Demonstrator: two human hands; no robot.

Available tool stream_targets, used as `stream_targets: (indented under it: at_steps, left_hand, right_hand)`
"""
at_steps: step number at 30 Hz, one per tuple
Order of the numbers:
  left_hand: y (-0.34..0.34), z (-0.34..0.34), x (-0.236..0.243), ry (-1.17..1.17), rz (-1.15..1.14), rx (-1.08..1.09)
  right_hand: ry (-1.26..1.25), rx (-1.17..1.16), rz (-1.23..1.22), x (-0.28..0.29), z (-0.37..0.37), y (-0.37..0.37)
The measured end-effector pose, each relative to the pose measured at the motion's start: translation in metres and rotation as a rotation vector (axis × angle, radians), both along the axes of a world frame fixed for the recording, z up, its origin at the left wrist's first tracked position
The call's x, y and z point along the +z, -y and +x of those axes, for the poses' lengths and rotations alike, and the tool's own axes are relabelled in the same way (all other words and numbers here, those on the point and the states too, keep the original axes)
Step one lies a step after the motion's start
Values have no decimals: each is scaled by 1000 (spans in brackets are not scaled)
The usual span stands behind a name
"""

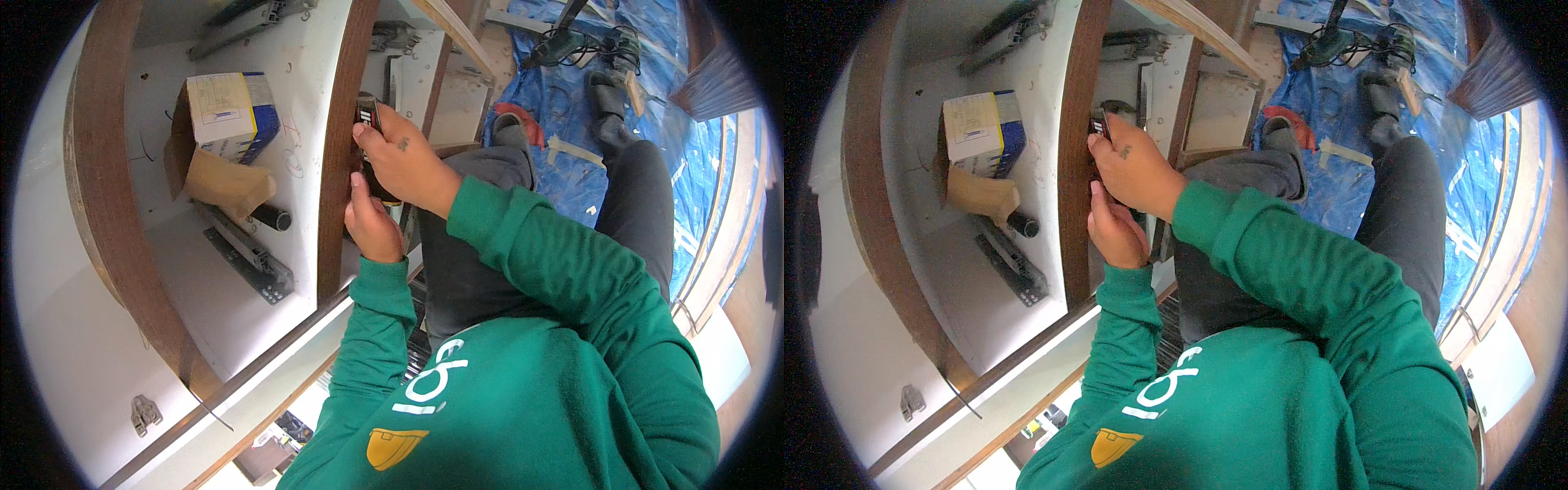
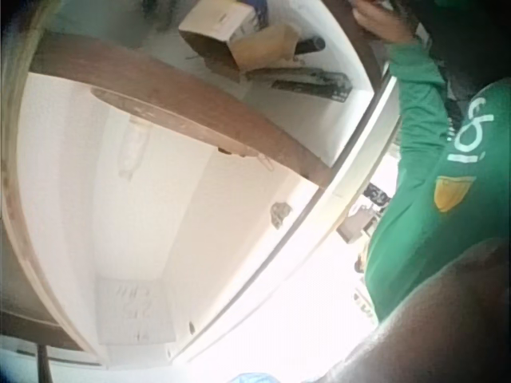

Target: The person installs metal drawer slides into a wooden cabinet using a screwdriver. They repeatedly position the slide, drive screws into the cabinet side, and adjust the hardware to secure it in place.

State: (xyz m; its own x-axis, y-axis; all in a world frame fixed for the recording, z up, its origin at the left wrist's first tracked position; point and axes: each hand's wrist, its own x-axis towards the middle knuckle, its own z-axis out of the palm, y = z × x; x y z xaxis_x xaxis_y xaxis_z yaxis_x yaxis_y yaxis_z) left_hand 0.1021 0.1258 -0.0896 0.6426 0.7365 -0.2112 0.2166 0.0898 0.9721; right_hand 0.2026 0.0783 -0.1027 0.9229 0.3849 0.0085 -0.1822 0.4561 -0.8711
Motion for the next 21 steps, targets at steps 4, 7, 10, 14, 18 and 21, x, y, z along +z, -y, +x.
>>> stream_targets:
  at_steps: [4,7,10,14,18,21]
  left_hand:
    - [-3,14,-3,82,-128,-31]
    - [-6,20,-9,56,-136,-18]
    - [-9,22,-12,7,119,-184]
    - [-14,25,-14,-92,482,-312]
    - [-20,28,-22,-194,552,-256]
    - [-28,28,-28,-437,1173,-375]
  right_hand:
    - [15,-43,-79,7,8,1]
    - [-101,97,4,10,7,11]
    - [-79,151,-17,7,9,18]
    - [-21,118,-62,3,10,15]
    - [80,33,-129,5,10,11]
    - [134,12,-200,8,13,14]
